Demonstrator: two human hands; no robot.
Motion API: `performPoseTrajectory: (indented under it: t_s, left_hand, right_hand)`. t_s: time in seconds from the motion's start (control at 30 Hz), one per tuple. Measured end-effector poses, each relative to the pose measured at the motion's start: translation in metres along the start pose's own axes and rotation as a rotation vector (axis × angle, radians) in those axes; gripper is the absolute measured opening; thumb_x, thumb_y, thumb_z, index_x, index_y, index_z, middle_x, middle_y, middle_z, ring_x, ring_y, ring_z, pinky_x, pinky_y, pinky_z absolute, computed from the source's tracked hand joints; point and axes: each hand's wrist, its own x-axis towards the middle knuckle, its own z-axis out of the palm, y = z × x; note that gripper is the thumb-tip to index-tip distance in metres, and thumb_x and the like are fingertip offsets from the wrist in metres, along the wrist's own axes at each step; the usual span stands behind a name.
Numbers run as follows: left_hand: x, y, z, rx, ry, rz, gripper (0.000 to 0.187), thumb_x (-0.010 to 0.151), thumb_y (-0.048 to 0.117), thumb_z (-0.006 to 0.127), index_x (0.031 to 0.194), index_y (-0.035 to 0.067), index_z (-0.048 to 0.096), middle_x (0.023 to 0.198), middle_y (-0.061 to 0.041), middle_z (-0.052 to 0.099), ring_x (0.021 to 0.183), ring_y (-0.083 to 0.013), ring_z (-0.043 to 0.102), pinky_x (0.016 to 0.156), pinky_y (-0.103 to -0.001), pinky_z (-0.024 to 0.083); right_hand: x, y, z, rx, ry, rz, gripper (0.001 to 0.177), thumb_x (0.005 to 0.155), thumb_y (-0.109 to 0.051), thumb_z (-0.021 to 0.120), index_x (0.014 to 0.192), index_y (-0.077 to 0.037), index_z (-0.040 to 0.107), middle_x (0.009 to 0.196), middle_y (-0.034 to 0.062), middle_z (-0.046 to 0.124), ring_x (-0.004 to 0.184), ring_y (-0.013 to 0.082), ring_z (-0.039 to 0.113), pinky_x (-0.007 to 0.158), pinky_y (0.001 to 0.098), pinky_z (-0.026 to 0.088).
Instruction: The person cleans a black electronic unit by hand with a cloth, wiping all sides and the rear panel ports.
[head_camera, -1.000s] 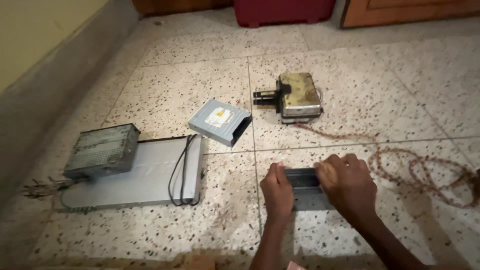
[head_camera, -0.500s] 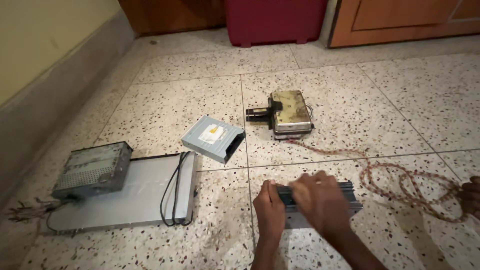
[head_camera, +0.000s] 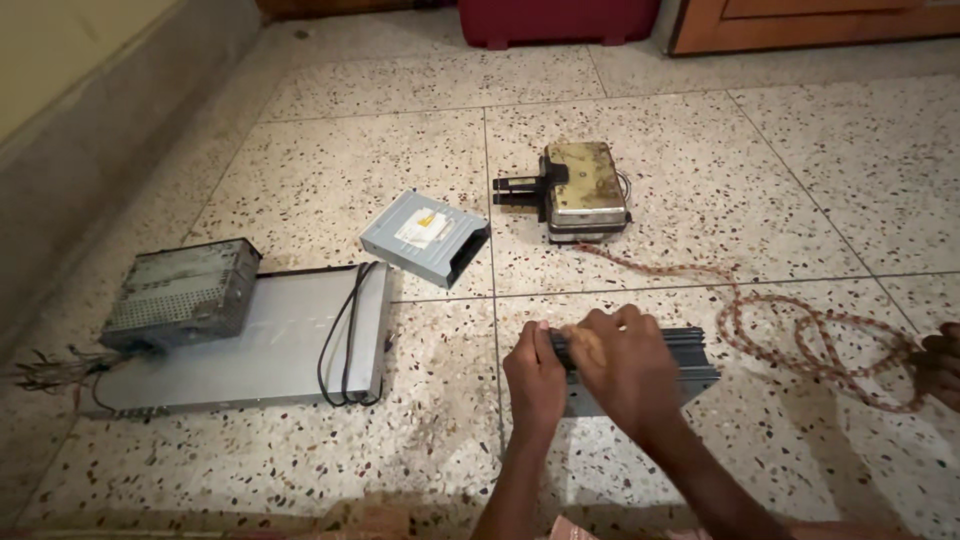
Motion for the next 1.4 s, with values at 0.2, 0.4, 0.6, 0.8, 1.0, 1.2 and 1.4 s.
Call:
performPoseTrajectory:
  t_s: [0.2, 0.4, 0.6, 0.8, 1.0, 1.2, 1.4]
  left_hand:
    - [-0.002, 0.000, 0.000, -0.018, 0.012, 0.070, 0.036, 0.106, 0.024, 0.044, 0.089, 0.001, 0.065, 0.075, -0.021, 0.070, 0.070, -0.0384, 0.069, 0.065, -0.044, 0.052]
    - [-0.001, 0.002, 0.001, -0.028, -0.022, -0.020, 0.036, 0.106, 0.026, 0.043, 0.090, 0.002, 0.065, 0.074, -0.020, 0.071, 0.067, -0.0345, 0.071, 0.063, -0.043, 0.053]
    - [0.002, -0.002, -0.001, 0.102, -0.014, 0.015, 0.035, 0.106, 0.026, 0.044, 0.091, 0.002, 0.065, 0.074, -0.023, 0.068, 0.067, -0.0391, 0.066, 0.061, -0.047, 0.049]
    - [0.001, 0.000, 0.000, -0.012, -0.005, 0.045, 0.036, 0.106, 0.025, 0.044, 0.089, 0.002, 0.065, 0.076, -0.019, 0.073, 0.069, -0.0349, 0.071, 0.064, -0.044, 0.053]
    - [0.001, 0.001, 0.002, -0.034, 0.016, 0.059, 0.035, 0.106, 0.024, 0.043, 0.090, 0.002, 0.064, 0.077, -0.018, 0.074, 0.069, -0.0326, 0.072, 0.063, -0.043, 0.054]
    - [0.002, 0.000, -0.005, 0.042, -0.119, -0.141, 0.037, 0.107, 0.026, 0.041, 0.090, 0.002, 0.063, 0.070, -0.020, 0.067, 0.061, -0.0334, 0.065, 0.060, -0.045, 0.050]
    - [0.000, 0.003, -0.006, 0.000, -0.094, -0.021, 0.037, 0.107, 0.025, 0.040, 0.094, 0.002, 0.065, 0.073, -0.020, 0.070, 0.065, -0.0335, 0.070, 0.063, -0.044, 0.052]
  right_hand:
    - [-0.002, 0.042, -0.011, -0.222, 0.069, -0.008, 0.021, 0.089, -0.034, 0.073, 0.096, -0.015, 0.071, 0.094, 0.0092, 0.065, 0.086, 0.0278, 0.060, 0.071, 0.0458, 0.054]
    - [-0.003, 0.020, -0.002, -0.113, 0.096, 0.126, 0.023, 0.090, -0.033, 0.071, 0.100, -0.012, 0.073, 0.093, 0.0162, 0.063, 0.082, 0.0310, 0.059, 0.061, 0.0441, 0.053]
    - [0.001, 0.006, 0.009, 0.038, 0.013, -0.031, 0.021, 0.087, -0.033, 0.071, 0.096, -0.014, 0.076, 0.091, 0.0142, 0.064, 0.082, 0.0311, 0.059, 0.066, 0.0454, 0.053]
    - [-0.005, 0.093, 0.009, -0.176, 0.156, -0.014, 0.022, 0.094, -0.032, 0.067, 0.099, -0.011, 0.073, 0.092, 0.0118, 0.065, 0.079, 0.0264, 0.058, 0.066, 0.0424, 0.054]
    - [-0.007, 0.041, 0.014, -0.082, 0.154, 0.071, 0.025, 0.090, -0.035, 0.069, 0.100, -0.013, 0.074, 0.093, 0.0145, 0.063, 0.082, 0.0287, 0.058, 0.059, 0.0429, 0.052]
    - [0.005, 0.001, 0.014, -0.019, -0.087, 0.051, 0.029, 0.087, -0.036, 0.070, 0.105, -0.013, 0.073, 0.099, 0.0159, 0.064, 0.089, 0.0295, 0.060, 0.065, 0.0418, 0.055]
    - [-0.010, 0.096, -0.006, -0.163, 0.151, 0.018, 0.021, 0.093, -0.031, 0.066, 0.104, -0.015, 0.074, 0.096, 0.0133, 0.066, 0.084, 0.0273, 0.059, 0.072, 0.0432, 0.055]
